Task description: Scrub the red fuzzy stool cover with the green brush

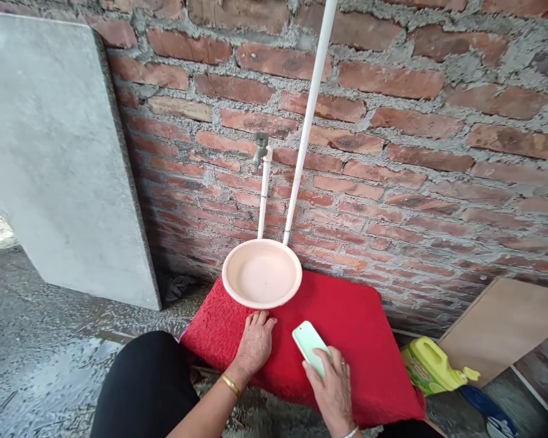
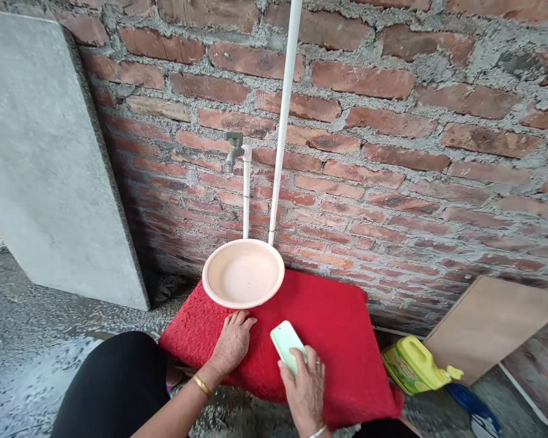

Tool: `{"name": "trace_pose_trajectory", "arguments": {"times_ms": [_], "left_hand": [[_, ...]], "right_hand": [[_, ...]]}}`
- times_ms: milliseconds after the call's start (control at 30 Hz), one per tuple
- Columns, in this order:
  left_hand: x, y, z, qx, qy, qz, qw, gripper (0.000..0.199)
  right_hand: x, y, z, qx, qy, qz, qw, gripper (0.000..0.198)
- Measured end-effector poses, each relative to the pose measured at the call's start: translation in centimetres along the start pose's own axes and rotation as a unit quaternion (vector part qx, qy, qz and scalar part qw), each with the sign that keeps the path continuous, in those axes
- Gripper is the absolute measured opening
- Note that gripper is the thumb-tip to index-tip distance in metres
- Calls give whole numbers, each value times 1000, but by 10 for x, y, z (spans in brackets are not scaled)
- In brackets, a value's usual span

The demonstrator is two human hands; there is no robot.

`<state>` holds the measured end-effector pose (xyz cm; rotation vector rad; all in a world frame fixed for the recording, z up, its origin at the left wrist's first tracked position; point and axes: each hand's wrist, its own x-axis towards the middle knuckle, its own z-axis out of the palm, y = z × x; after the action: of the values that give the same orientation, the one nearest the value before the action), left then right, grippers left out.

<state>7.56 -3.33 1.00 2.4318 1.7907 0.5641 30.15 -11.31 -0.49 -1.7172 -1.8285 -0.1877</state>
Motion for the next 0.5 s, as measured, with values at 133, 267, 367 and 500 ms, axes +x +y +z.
{"name": "trace_pose_trajectory", "arguments": {"times_ms": [133,267,367,500], "left_hand": [[1,3,-3,2,-32,-10,999,42],[4,5,-4,6,-71,-15,997,43],[5,9,-7,11,-84,-16,996,43],[4,20,-34,11,-129,-4,992,33]], "right_hand": [[0,35,-11,17,39,60,997,55],[0,48,-16,39,43,88,994,57],[-3,45,-10,41,39,77,995,60],[-10,46,4,27,-1,50,998,59]]}}
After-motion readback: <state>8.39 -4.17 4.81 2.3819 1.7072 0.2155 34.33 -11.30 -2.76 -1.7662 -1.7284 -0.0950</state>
